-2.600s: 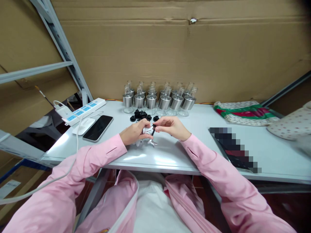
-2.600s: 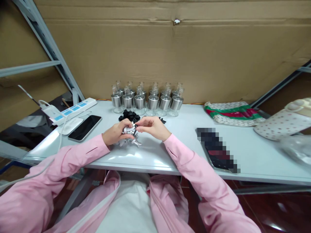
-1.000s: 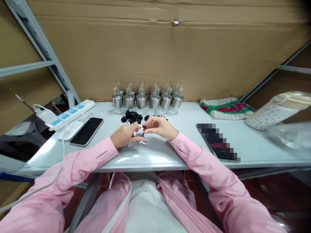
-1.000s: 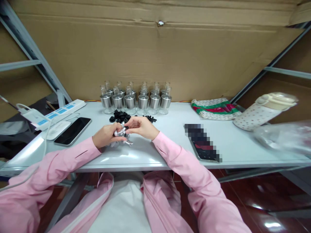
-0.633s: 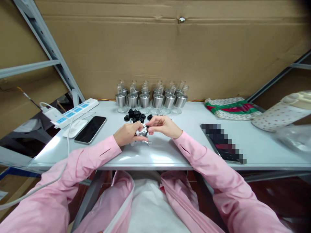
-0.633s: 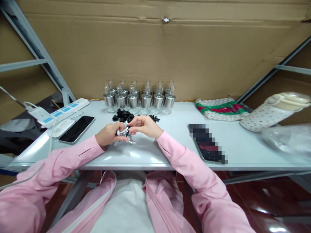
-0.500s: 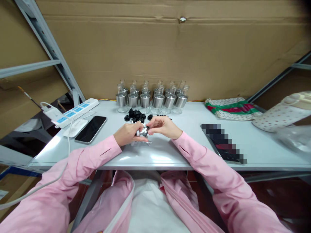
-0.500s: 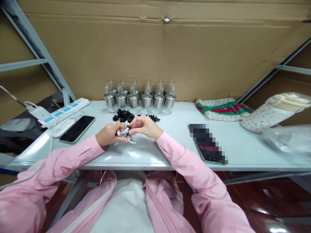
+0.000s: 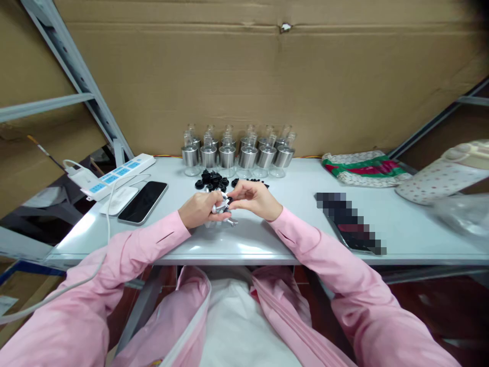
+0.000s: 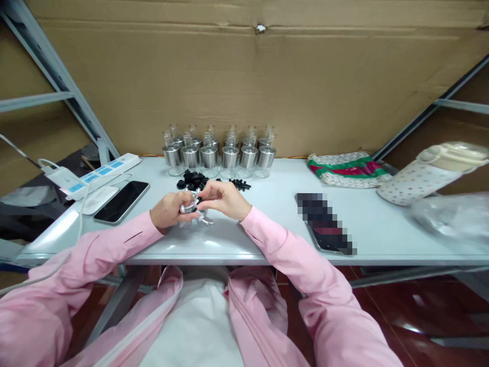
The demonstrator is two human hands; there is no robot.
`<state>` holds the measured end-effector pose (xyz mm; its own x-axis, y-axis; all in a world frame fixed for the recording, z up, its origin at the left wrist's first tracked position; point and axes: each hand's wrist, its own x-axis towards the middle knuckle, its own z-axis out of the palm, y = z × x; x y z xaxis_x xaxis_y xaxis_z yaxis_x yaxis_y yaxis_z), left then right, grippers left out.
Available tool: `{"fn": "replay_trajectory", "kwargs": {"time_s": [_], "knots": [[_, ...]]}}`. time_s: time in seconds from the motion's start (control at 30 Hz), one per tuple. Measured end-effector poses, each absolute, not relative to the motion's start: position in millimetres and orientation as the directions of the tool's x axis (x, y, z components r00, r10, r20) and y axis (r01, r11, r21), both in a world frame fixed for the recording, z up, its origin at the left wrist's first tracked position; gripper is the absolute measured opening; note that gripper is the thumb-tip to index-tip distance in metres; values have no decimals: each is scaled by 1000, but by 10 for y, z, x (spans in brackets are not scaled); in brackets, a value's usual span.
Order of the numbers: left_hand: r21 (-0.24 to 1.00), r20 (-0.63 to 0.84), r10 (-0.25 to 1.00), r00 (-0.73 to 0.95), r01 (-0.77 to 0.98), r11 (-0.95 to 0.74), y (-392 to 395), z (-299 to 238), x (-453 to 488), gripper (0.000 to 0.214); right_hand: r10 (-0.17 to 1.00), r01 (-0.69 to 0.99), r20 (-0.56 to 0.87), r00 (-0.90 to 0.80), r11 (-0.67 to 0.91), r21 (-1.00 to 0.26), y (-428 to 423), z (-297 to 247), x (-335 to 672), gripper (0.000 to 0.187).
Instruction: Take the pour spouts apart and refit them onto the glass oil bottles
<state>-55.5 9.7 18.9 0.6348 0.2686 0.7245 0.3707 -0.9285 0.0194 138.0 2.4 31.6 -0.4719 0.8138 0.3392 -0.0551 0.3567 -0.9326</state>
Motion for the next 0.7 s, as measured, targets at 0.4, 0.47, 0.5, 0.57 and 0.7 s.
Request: {"fn": "replay_trajectory", "kwargs": {"time_s": [0.4, 0.47, 0.5, 0.57, 0.7], "knots": [[79, 605, 309, 733, 332, -940, 144, 169, -616, 15, 726, 42, 299, -620, 411, -911, 58, 398, 1501, 31], [107, 581, 337, 741, 341, -934, 161, 166, -626, 21, 734, 38, 314, -602, 419, -907, 57, 404, 1498, 29], [108, 577, 338, 743, 341, -934, 169, 167, -627, 25, 740, 40, 325, -590, 428, -903, 56, 405, 1495, 28], [88, 579, 328, 747, 342, -935, 179, 180, -623, 31, 751, 51, 343, -564, 447, -893, 55, 401, 1490, 27], [31, 583, 302, 754, 351, -936, 182, 246, -611, 35, 769, 67, 360, -529, 460, -885, 52, 388, 1486, 27]]}}
